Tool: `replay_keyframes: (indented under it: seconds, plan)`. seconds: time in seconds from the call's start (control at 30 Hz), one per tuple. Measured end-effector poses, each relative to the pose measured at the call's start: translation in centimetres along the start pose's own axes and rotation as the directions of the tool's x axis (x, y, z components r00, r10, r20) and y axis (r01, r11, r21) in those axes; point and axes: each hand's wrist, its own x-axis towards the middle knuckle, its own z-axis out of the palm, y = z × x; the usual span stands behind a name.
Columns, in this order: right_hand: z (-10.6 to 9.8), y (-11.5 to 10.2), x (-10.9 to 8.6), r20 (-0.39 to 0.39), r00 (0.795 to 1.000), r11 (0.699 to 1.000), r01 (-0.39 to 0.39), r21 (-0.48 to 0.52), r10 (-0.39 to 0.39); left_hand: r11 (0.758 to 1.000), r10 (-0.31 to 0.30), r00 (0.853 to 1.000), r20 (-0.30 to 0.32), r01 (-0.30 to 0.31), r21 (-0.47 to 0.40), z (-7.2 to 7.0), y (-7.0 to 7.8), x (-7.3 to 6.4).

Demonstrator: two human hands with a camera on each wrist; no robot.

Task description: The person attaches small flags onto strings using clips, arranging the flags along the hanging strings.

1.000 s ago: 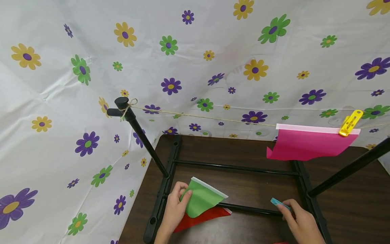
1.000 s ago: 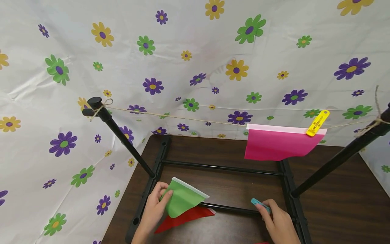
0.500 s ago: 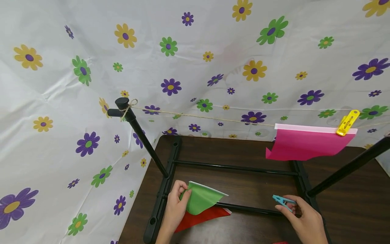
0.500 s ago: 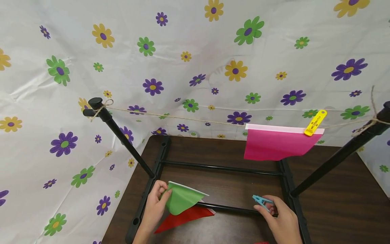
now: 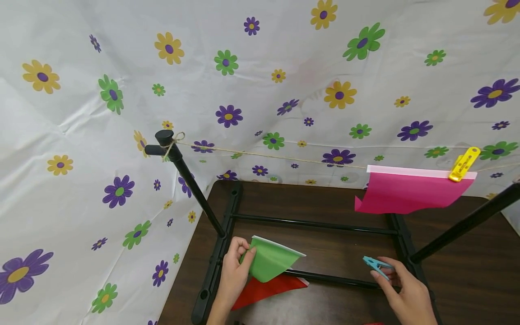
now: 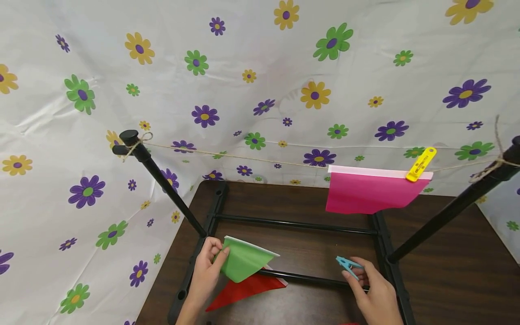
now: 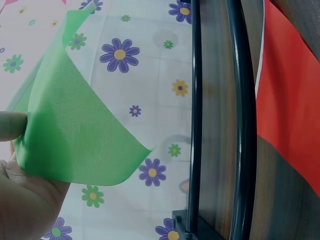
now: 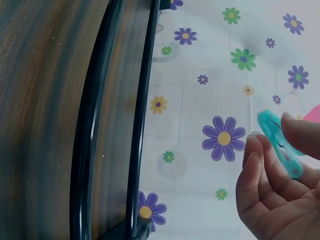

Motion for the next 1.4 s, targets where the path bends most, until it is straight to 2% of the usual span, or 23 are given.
replay_keyframes:
  seconds: [0.07, 0.13, 0.3, 0.4, 0.5, 0.7, 0.9, 1.17, 1.4]
  plan:
    - [0.1, 0.1, 0.0, -0.045, 0.998, 0.999, 0.035, 0.022, -0.034, 1.0, 0.001, 1.0, -0.002, -0.001, -0.008, 0.0, 0.0, 0.0]
    - [0.0, 0.0, 0.0, -0.054, 0.998, 1.0, 0.018, 0.022, -0.017, 1.0, 0.012, 1.0, -0.01, -0.012, -0.018, 0.0, 0.0, 0.1]
    - [-0.5, -0.6, 0.2, 0.034, 0.992, 0.992, -0.122, -0.046, 0.123, 0.998, 0.051, 0.998, -0.043, -0.053, -0.041, 0.0, -0.1, 0.1]
    - [-0.6, -0.7, 0.2, 0.053, 0.987, 0.987, -0.151, -0.064, 0.154, 0.998, 0.051, 0.997, -0.049, -0.054, -0.045, 0.0, -0.1, 0.1]
    - [-0.4, -0.8, 0.2, 0.022, 0.991, 0.99, -0.13, -0.049, 0.131, 0.997, 0.058, 0.997, -0.053, -0.061, -0.041, 0.1, -0.2, 0.2]
    - [0.0, -0.7, 0.3, -0.099, 0.995, 0.999, -0.035, -0.007, 0.034, 0.997, 0.073, 0.994, -0.086, -0.076, -0.032, 0.0, 0.1, 0.3]
    - [-0.2, -0.6, 0.5, -0.072, 0.997, 0.999, -0.024, -0.031, 0.022, 0.998, 0.054, 0.995, -0.087, -0.058, -0.039, -0.1, 0.5, 0.5]
    - [-0.2, -1.2, 0.5, -0.067, 0.991, 0.992, -0.117, -0.045, 0.114, 0.996, 0.065, 0.995, -0.082, -0.069, -0.048, 0.2, 0.9, 0.9]
    - [-0.1, -1.2, 0.5, -0.11, 0.992, 0.997, -0.066, -0.041, 0.061, 0.996, 0.065, 0.995, -0.08, -0.07, -0.054, 0.4, 1.0, 1.0]
